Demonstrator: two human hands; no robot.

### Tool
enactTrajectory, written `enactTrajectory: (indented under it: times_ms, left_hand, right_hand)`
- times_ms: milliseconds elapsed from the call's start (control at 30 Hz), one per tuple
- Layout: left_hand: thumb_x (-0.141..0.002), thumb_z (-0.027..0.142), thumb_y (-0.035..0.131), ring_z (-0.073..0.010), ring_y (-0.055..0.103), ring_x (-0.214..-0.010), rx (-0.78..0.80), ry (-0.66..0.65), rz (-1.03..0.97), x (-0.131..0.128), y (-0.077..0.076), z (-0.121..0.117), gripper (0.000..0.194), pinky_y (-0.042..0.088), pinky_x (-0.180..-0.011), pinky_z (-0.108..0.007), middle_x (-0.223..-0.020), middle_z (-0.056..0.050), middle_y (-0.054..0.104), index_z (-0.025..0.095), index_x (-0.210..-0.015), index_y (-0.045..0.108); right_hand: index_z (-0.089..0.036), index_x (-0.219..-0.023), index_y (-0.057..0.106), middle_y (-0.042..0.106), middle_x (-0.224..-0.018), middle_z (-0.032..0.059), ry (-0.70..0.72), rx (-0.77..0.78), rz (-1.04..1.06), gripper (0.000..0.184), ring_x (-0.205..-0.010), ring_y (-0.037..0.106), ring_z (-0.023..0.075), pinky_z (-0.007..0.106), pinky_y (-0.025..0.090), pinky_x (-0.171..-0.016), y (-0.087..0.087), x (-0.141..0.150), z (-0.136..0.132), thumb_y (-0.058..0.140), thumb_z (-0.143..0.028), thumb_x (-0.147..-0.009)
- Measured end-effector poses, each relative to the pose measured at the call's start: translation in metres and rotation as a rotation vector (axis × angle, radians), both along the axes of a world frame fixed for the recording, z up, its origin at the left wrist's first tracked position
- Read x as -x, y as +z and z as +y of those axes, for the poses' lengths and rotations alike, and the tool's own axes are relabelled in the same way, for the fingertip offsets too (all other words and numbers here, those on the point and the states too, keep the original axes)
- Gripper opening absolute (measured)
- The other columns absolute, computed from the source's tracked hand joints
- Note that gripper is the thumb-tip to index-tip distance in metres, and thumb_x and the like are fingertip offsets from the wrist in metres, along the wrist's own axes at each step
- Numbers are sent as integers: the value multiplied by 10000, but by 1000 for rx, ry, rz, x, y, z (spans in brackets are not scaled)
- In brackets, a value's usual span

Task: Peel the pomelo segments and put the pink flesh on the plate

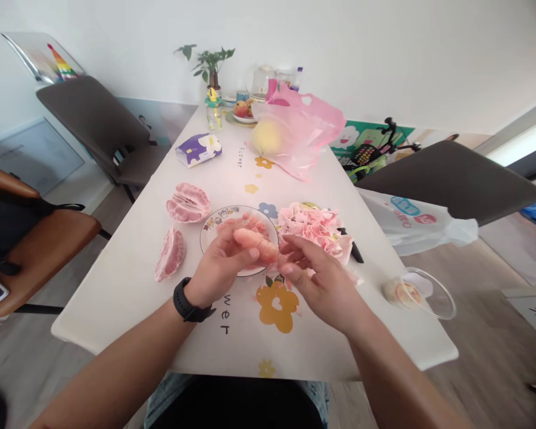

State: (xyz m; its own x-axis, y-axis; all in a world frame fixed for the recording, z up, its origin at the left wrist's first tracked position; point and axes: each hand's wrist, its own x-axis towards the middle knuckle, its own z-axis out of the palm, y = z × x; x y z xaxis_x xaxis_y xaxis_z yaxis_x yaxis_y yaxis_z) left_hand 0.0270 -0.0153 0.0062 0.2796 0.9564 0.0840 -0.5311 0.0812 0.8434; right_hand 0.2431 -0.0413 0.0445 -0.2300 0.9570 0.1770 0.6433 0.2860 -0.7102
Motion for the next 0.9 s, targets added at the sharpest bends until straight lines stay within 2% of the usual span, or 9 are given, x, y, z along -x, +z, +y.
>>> enactTrajectory:
  times_ms: [67, 200, 300, 400, 467, 567, 667, 800, 900]
  left_hand:
    - [-834, 257, 891, -216, 711, -1097, -22, -20, 18, 0, -1, 1, 274, 588, -981, -401, -1142, -39, 743, 239, -1062, 740]
    - [-818, 237, 900, -224, 693, -1117, -73, -22, 41, 2, 3, 2, 232, 594, -958, -391, -1137, -31, 723, 255, -1014, 778]
    - [-815, 211, 897, -219, 671, -1136, -189, 18, 96, 4, 7, 3, 254, 592, -945, -360, -1136, -38, 716, 272, -1041, 799]
    - [-833, 198, 875, -219, 671, -1113, -333, 132, 147, 4, 9, 2, 215, 593, -946, -361, -1104, -51, 722, 270, -1021, 801]
    - [-857, 206, 853, -228, 677, -1108, -407, 200, 194, 3, 9, 1, 150, 586, -972, -381, -1082, -66, 738, 261, -987, 802]
    - [-885, 205, 827, -227, 692, -1075, -469, 206, 252, 2, 7, -1, 108, 577, -973, -385, -1063, -78, 760, 257, -979, 808]
    - [-899, 205, 811, -225, 702, -1055, -475, 202, 303, 2, 6, -1, 125, 583, -947, -375, -1062, -81, 774, 262, -1009, 823]
    - [-861, 230, 847, -259, 714, -1053, -432, 250, 391, 3, 7, -1, 167, 572, -1003, -432, -1059, -95, 795, 261, -1024, 853]
    - [-818, 214, 881, -264, 729, -996, -419, 368, 469, 2, 5, -4, 188, 557, -1040, -466, -1019, -73, 808, 286, -991, 868]
  right_hand:
    - [-257, -1392, 649, 747, -1260, 118, 37, 20, 98, 508, -919, 754, 232, 382, 647, -760, 2, 15, 0, 743, -492, -952]
    - [-276, -1154, 744, 751, -1180, 83, 10, -230, 82, 175, -1096, 734, 258, 425, 640, -911, -2, 26, 5, 700, -287, -985]
    - [-273, -1180, 727, 752, -1197, 95, -10, -439, 0, 198, -1131, 733, 270, 442, 640, -936, -5, 21, 7, 667, -224, -997]
    - [-263, -1215, 698, 752, -1198, 111, -11, -547, -57, 242, -1132, 736, 273, 460, 633, -966, -6, 15, 6, 641, -174, -997]
    - [-263, -1259, 669, 745, -1219, 122, 17, -539, -48, 289, -1164, 726, 284, 482, 628, -984, -6, 15, 5, 651, -174, -985]
    - [-266, -1327, 641, 729, -1291, 133, 108, -446, -9, 363, -1239, 700, 299, 502, 621, -1014, -5, 17, 7, 709, -241, -971]
    - [-282, -1275, 695, 749, -1274, 107, 166, -309, 33, 283, -1196, 722, 277, 475, 624, -1008, -3, 20, 9, 714, -299, -993]
    - [-292, -1161, 758, 791, -1135, 69, 97, -189, 114, 168, -1065, 750, 248, 415, 641, -894, -1, 24, 10, 671, -310, -1018]
    - [-266, -1085, 770, 792, -1035, 67, 8, -100, 164, 151, -943, 747, 231, 367, 628, -766, -1, 29, 9, 661, -338, -1008]
